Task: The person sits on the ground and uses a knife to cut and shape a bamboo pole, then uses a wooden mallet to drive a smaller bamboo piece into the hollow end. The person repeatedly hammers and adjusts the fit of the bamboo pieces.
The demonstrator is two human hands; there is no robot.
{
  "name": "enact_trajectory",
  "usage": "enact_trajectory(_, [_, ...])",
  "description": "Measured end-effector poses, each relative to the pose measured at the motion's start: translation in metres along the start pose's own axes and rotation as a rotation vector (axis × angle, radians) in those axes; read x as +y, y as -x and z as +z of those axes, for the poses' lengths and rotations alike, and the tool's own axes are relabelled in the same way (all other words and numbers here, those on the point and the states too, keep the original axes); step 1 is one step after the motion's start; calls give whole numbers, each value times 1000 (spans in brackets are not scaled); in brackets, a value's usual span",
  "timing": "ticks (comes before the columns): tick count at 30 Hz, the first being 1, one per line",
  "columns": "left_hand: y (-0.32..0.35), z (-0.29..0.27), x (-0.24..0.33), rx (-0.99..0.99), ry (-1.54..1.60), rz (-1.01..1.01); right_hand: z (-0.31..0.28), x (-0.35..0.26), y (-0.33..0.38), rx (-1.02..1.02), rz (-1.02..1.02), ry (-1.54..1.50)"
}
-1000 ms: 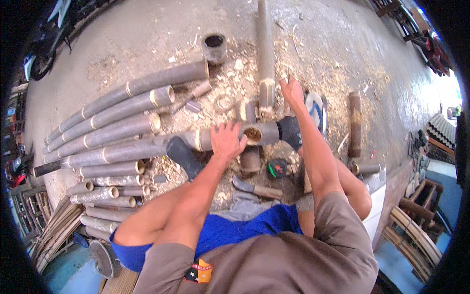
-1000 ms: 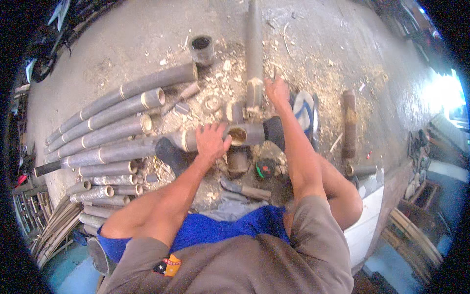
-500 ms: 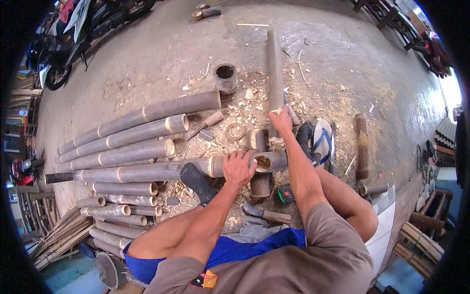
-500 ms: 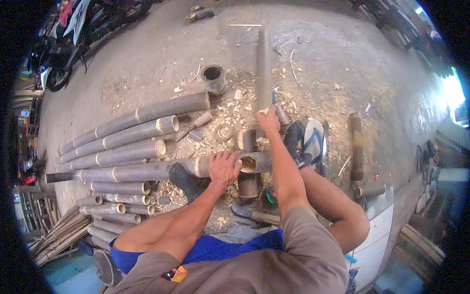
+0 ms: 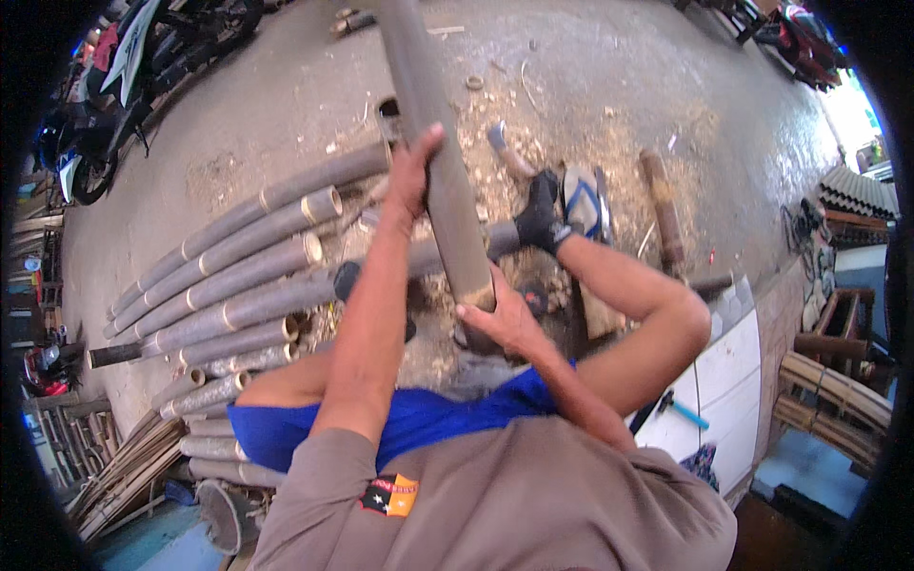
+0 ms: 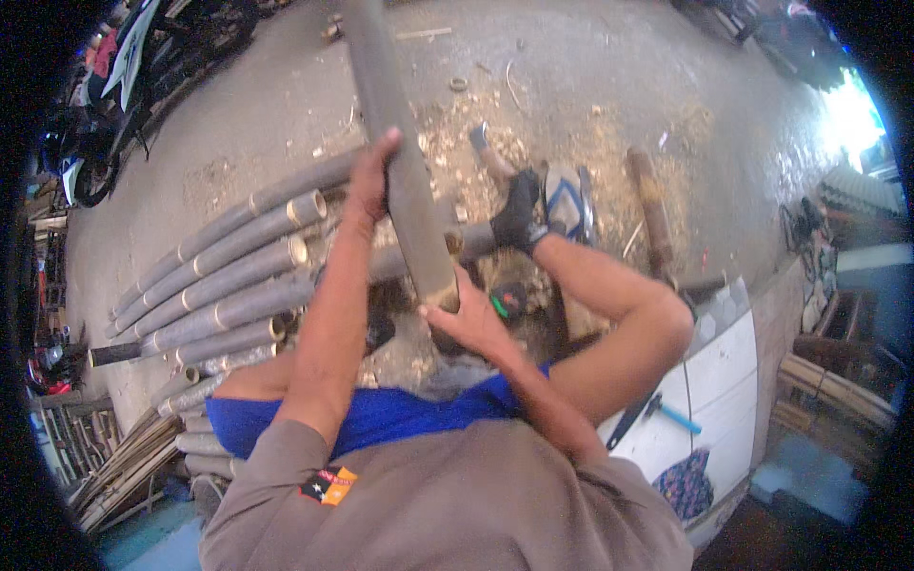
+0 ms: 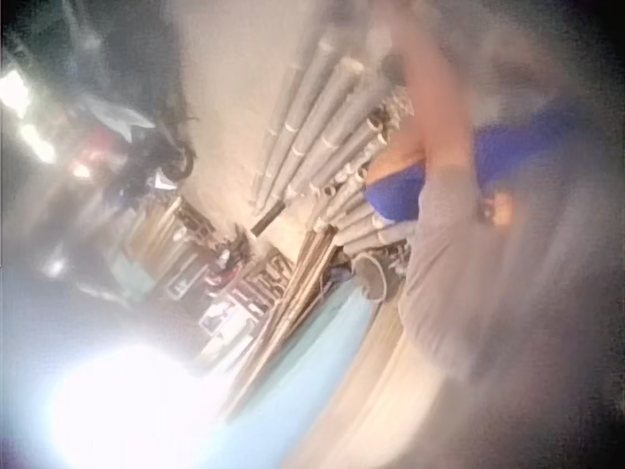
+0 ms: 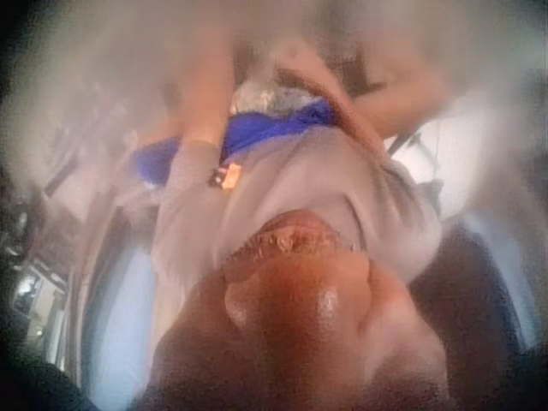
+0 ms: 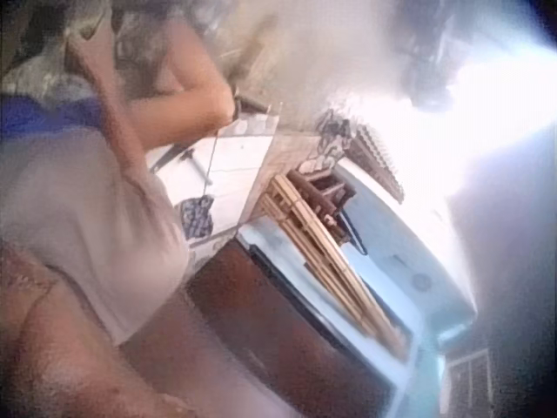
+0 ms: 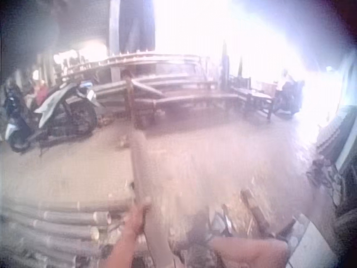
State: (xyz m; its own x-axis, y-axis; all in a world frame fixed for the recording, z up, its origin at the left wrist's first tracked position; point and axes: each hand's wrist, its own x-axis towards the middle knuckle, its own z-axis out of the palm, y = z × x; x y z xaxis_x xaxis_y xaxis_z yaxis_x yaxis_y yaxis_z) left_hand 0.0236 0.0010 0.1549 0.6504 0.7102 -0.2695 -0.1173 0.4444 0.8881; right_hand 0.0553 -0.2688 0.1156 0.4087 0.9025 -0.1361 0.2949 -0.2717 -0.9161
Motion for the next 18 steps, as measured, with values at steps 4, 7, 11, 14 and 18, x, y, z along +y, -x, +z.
enact_trajectory(4, [15, -14, 50, 93, 19, 303, -18, 24, 45, -103, 75, 458])
enact_trajectory(7, [44, 6, 82, 206, 88, 583, -31, 43, 65, -202, 127, 543])
enact_trajectory(11, [50, 24, 74, 198, 175, 849, -35, 56, 64, -214, 94, 622])
enact_trajectory(14, [48, 28, 52, 183, 173, 906, -33, 56, 64, -140, 27, 591])
enact_trajectory(18, [55, 27, 30, 238, 53, 901, -39, 51, 62, -102, 29, 566])
